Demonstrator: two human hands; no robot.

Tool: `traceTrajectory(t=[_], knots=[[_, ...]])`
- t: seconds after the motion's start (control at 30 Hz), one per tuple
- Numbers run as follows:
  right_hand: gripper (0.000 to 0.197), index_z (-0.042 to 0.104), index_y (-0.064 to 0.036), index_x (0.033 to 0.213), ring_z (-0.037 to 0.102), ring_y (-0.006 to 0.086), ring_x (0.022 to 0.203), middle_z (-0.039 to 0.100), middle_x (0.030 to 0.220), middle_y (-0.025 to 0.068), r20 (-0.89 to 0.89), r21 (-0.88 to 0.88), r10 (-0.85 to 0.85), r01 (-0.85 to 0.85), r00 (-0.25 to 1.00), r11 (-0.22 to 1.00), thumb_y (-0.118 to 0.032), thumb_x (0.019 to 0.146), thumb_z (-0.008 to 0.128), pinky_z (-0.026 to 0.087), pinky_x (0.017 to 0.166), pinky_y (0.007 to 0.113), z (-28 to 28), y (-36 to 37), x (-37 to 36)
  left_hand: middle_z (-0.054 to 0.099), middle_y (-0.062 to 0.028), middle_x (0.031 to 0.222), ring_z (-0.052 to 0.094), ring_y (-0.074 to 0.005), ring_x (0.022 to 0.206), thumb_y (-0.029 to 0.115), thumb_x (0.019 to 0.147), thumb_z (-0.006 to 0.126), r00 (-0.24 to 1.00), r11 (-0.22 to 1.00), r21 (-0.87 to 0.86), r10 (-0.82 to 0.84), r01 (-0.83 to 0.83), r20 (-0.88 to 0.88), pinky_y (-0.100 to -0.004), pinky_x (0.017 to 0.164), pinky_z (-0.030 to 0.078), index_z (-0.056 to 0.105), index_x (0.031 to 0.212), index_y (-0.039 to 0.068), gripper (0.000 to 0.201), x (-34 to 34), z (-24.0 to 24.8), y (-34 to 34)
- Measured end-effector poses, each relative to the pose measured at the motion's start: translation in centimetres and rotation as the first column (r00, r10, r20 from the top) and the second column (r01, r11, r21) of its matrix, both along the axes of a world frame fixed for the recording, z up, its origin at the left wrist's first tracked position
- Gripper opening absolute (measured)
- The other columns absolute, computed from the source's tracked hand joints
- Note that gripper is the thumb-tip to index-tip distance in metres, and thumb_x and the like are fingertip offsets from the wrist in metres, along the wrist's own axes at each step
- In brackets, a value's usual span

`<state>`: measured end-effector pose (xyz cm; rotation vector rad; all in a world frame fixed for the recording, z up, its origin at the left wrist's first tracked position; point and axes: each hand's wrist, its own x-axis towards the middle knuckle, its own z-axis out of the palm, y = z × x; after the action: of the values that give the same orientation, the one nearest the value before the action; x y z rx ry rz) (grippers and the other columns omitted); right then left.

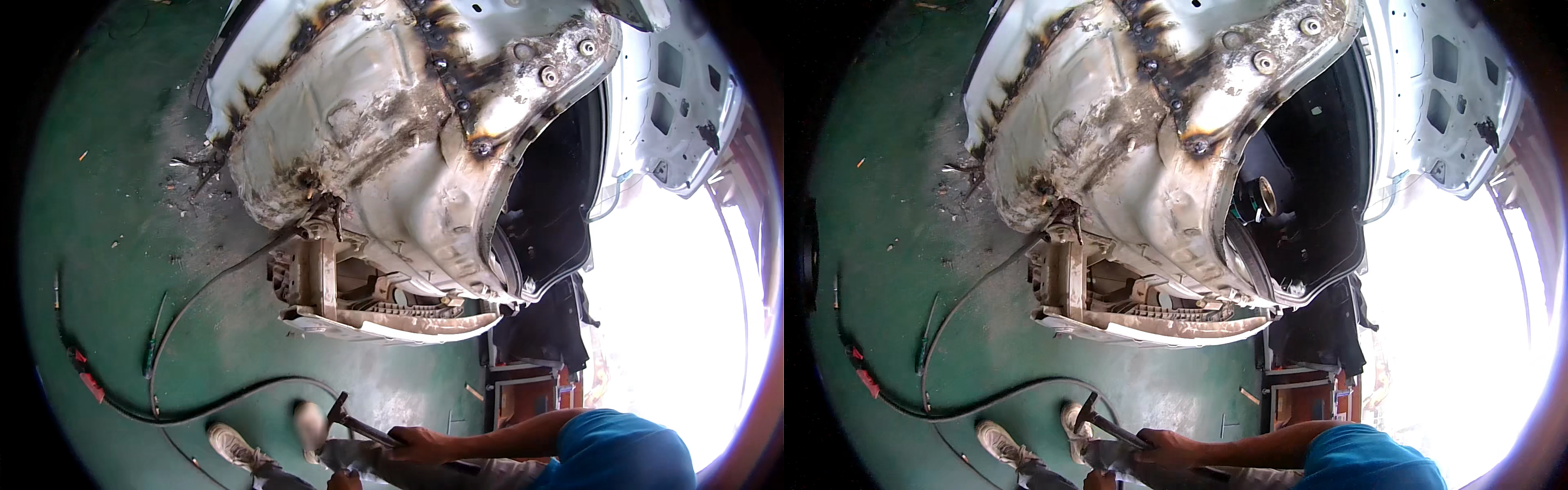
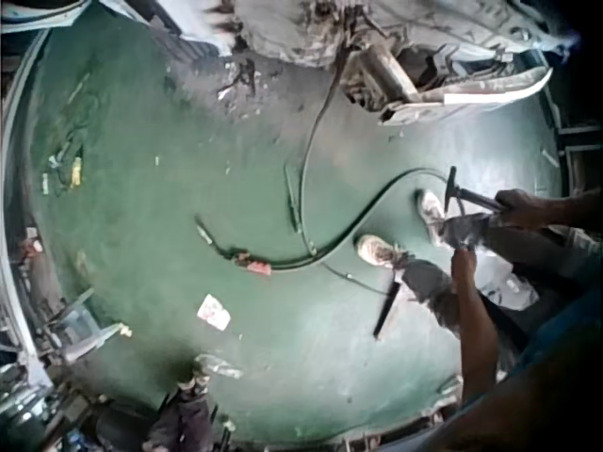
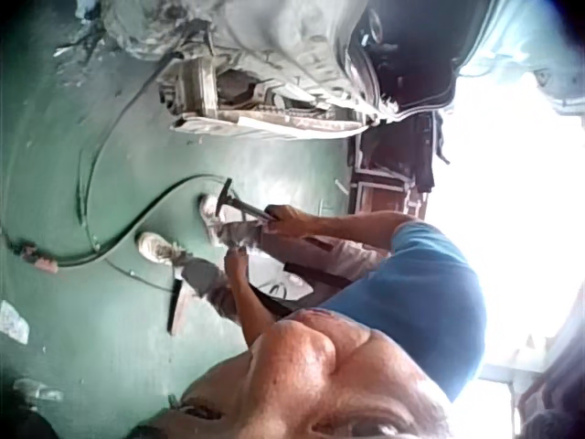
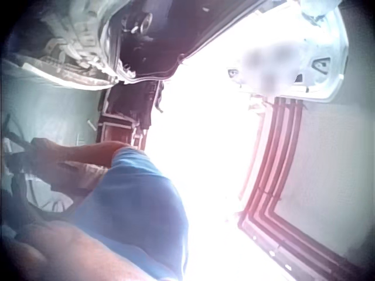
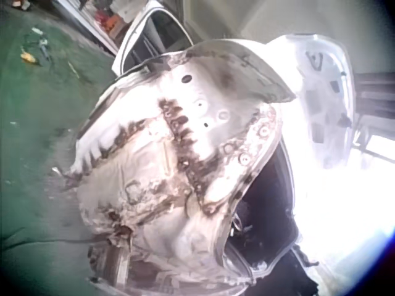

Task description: The person welds the rear quarter panel of a white car, then uses a hammer and chisel to shape and remove metal. They also use pliers to pull out fasteners and a hammer to tap the wheel well area.

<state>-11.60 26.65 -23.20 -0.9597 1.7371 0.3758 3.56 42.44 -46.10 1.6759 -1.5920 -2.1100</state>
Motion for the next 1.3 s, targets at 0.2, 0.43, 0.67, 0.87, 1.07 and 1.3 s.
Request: traceTrajectory(t=[0.2, 0.43, 0.67, 0.87, 1.07, 1.3], knots=[[0.043, 0.059, 0.0003, 0.116, 0.066, 0.0263, 0.084, 0.067, 0.092, 0.0161, -0.012, 0.203, -0.201, 0.199, 0.979, 0.959, -0.037, 0.094, 0.063, 0.051, 0.072, 0.041, -1.3, -1.4, 1.3, 0.07, -0.0244, 0.096, 0.065, -0.0465, 0.09, 0.045, 0.094, 0.052, 0.989, 0.99, -0.079, -0.126, 0.12, -0.077, -0.0575, 0.083, 0.05, 0.073, 0.102, 0.007, 0.044, -2.6, -3.5, 3.3], [0.044, 0.059, -0.0008, 0.115, 0.067, 0.0305, 0.086, 0.066, 0.094, 0.0187, 0.003, 0.13, -0.043, 0.043, 0.999, 0.991, -0.04, 0.096, 0.059, 0.051, 0.075, 0.044, -0.6, -2.0, 1.4, 0.069, -0.0246, 0.102, 0.065, -0.0462, 0.093, 0.045, 0.095, 0.051, 0.986, 0.993, -0.052, -0.11, 0.105, -0.124, -0.0567, 0.083, 0.05, 0.072, 0.108, 0.009, 0.043, -2.1, -1.7, 1.4], [0.044, 0.059, -0.0014, 0.116, 0.067, 0.0316, 0.089, 0.067, 0.095, 0.0197, 0.009, 0.111, -0.075, 0.074, 0.997, 0.991, -0.041, 0.096, 0.06, 0.05, 0.079, 0.044, -0.2, -3.1, 0.9, 0.069, -0.0266, 0.101, 0.065, -0.0473, 0.093, 0.044, 0.094, 0.053, 0.997, 0.998, 0.03, -0.05, 0.052, -0.064, -0.0561, 0.083, 0.051, 0.072, 0.099, 0.005, 0.044, -1.2, 0.7, -1.0], [0.047, 0.059, -0.0006, 0.117, 0.065, 0.0326, 0.095, 0.067, 0.101, 0.0201, 0.029, 0.128, -0.035, 0.031, 0.999, 0.991, -0.043, 0.097, 0.058, 0.049, 0.081, 0.044, 0.1, -2.8, 0.0, 0.069, -0.0254, 0.097, 0.065, -0.0459, 0.094, 0.044, 0.093, 0.054, 0.995, 0.996, 0.05, -0.077, 0.08, -0.067, -0.0566, 0.082, 0.05, 0.072, 0.098, 0.004, 0.044, -2.7, -3.1, 2.4], [0.043, 0.059, -0.0013, 0.115, 0.063, 0.0282, 0.078, 0.066, 0.09, 0.0175, 0.04, 0.049, -0.032, 0.03, 0.999, 0.998, -0.041, 0.099, 0.057, 0.048, 0.072, 0.043, -0.1, -1.7, 0.0, 0.07, -0.0235, 0.096, 0.065, -0.0438, 0.09, 0.039, 0.093, 0.057, 0.987, 0.975, -0.211, -0.092, 0.063, -0.13, -0.0542, 0.078, 0.051, 0.071, 0.101, 0.006, 0.036, -3.8, -9.0, 7.4], [0.044, 0.055, -0.0045, 0.124, 0.067, 0.0397, 0.094, 0.068, 0.103, 0.0222, 0.05, 0.02, 0.007, -0.008, 0.999, 1.0, -0.038, 0.097, 0.06, 0.052, 0.081, 0.047, 3.8, -5.0, 0.2, 0.069, -0.023, 0.1, 0.066, -0.0405, 0.09, 0.033, 0.091, 0.062, 0.953, 0.76, -0.593, -0.3, 0.268, 0.047, -0.0511, 0.077, 0.053, 0.068, 0.108, 0.007, 0.032, -4.4, -10.6, 7.7]])
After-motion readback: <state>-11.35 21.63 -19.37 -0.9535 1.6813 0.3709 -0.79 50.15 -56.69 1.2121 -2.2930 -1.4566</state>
